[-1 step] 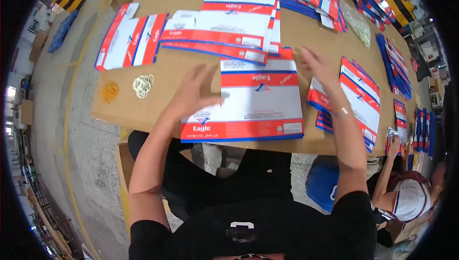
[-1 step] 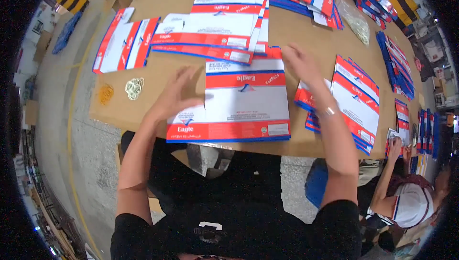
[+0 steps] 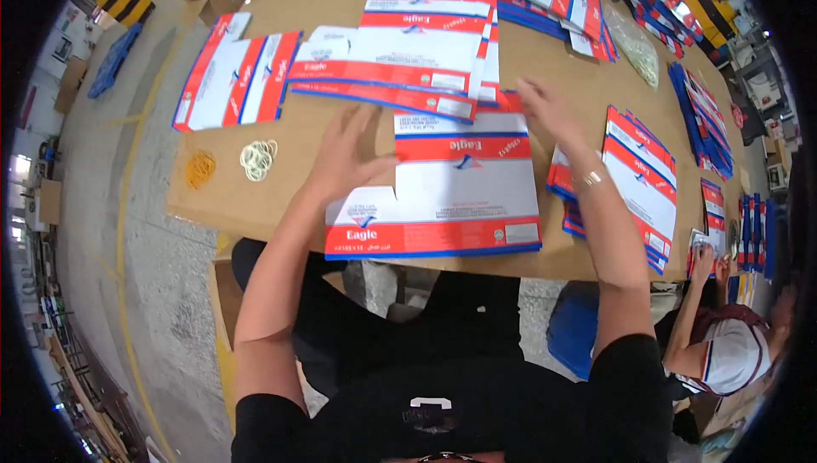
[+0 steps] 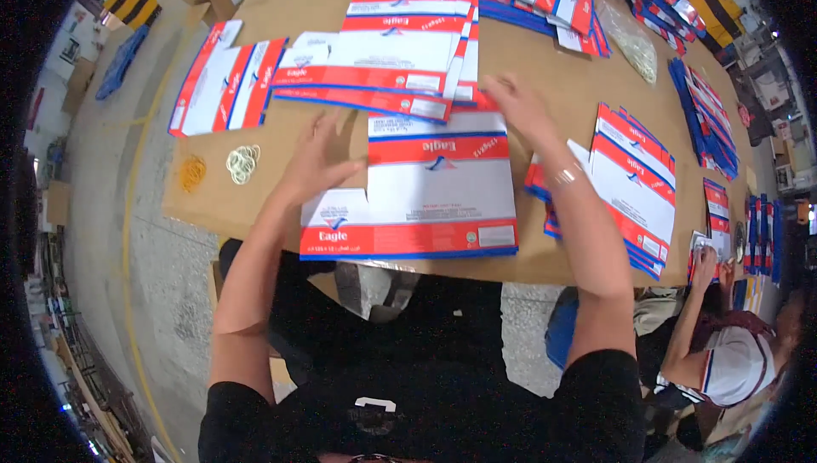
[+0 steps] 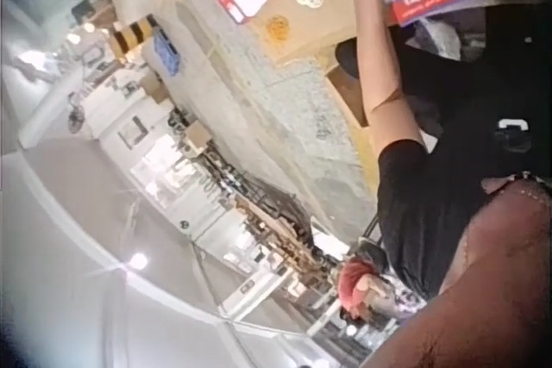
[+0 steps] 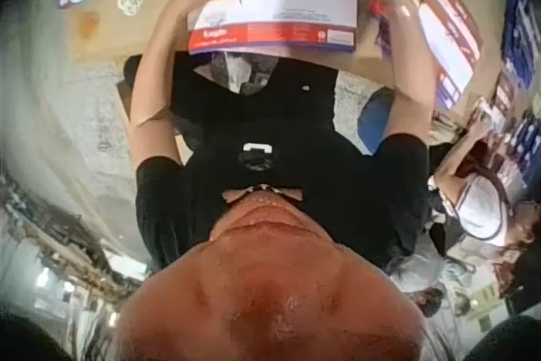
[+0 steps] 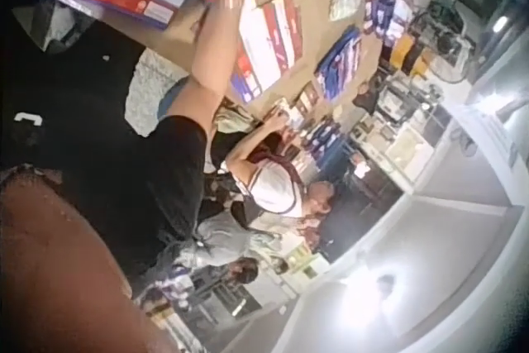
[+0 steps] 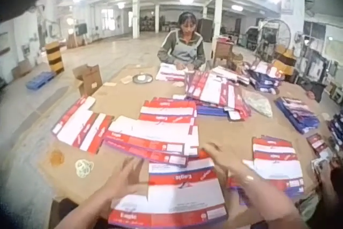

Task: The recorder is folding and counting packages of yeast at a packaging station.

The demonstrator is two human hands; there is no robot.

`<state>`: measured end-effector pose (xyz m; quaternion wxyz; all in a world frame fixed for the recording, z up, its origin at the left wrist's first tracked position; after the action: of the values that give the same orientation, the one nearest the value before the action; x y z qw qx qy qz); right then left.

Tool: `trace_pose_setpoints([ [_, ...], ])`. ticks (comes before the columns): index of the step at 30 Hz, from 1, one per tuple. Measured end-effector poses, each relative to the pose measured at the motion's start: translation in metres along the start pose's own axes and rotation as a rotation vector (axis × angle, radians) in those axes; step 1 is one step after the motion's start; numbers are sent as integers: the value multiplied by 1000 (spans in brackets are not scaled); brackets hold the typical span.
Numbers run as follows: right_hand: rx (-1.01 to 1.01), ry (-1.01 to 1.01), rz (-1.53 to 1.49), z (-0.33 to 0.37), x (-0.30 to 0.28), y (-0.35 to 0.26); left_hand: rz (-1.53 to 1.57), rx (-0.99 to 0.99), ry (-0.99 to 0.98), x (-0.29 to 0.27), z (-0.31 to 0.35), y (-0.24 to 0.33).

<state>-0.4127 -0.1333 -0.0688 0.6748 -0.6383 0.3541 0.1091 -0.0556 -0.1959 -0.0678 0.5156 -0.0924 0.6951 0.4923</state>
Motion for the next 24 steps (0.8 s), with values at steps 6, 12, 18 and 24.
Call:
trace_pose_setpoints([
  [6, 228, 214, 23, -129, 36, 67, -178, -97, 478, 32, -80, -25],
  [12, 404, -11, -901, -128, 118, 23, -235, -142, 479, 20, -67, -53],
  [18, 24, 221, -949, -72, 95, -39, 92, -127, 693, -4, -66, -56],
  [24, -284, 420, -751, 20, 32, -121, 1157, -148, 723, -11, -62, -111],
])
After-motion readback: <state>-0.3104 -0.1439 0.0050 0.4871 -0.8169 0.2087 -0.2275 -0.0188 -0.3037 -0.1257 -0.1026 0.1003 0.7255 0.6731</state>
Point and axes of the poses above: each hand's wrist, its own z-axis away from the middle knuckle, its own x-axis out of the palm, y = z × x, the point moved 8 cm from there along -z, towards the middle knuckle, and after that the axes turned 8 degrees about -x, right-handed, at the moved point
